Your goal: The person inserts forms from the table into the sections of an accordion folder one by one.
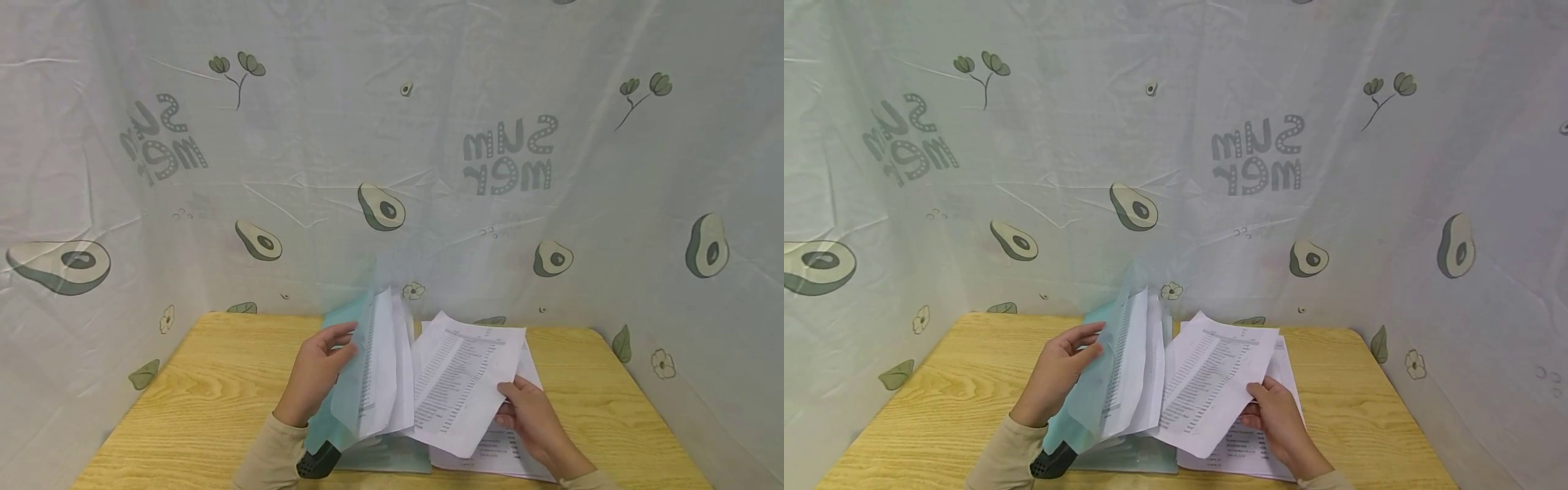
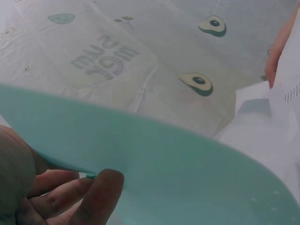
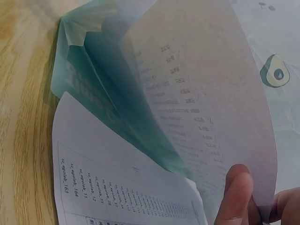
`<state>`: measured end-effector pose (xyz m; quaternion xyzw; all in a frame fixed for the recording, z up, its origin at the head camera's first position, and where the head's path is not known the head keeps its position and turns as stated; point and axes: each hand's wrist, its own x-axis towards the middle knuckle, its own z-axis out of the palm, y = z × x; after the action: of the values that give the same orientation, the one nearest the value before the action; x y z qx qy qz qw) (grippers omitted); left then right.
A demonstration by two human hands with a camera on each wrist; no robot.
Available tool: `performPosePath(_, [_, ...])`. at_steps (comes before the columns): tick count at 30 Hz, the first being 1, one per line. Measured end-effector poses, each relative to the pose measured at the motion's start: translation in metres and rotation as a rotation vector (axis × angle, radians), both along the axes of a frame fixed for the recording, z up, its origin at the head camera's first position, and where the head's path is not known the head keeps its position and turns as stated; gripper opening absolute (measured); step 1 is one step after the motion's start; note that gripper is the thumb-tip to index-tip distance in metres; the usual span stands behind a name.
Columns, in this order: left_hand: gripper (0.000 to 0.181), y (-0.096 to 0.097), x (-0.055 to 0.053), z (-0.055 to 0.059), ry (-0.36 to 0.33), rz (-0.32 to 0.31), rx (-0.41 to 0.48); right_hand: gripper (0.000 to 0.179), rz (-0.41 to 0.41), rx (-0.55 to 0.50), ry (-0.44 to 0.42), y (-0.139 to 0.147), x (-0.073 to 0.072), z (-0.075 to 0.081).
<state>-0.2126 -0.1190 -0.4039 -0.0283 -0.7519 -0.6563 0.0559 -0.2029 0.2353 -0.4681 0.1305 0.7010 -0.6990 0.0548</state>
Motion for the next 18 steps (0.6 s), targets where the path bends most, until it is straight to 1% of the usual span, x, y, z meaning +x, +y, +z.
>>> performPosePath(7, [0.037, 0.0, 0.001, 0.001, 0.005, 0.003, -0.001, 0.041, 0.009, 0.012, -0.002, -0.004, 0.0, 0.0])
performPosePath(18, [0.036, 0.0, 0.001, 0.001, 0.015, 0.006, -0.006, 0.039, 0.027, 0.041, 0.014, -0.02, -0.001, -0.002])
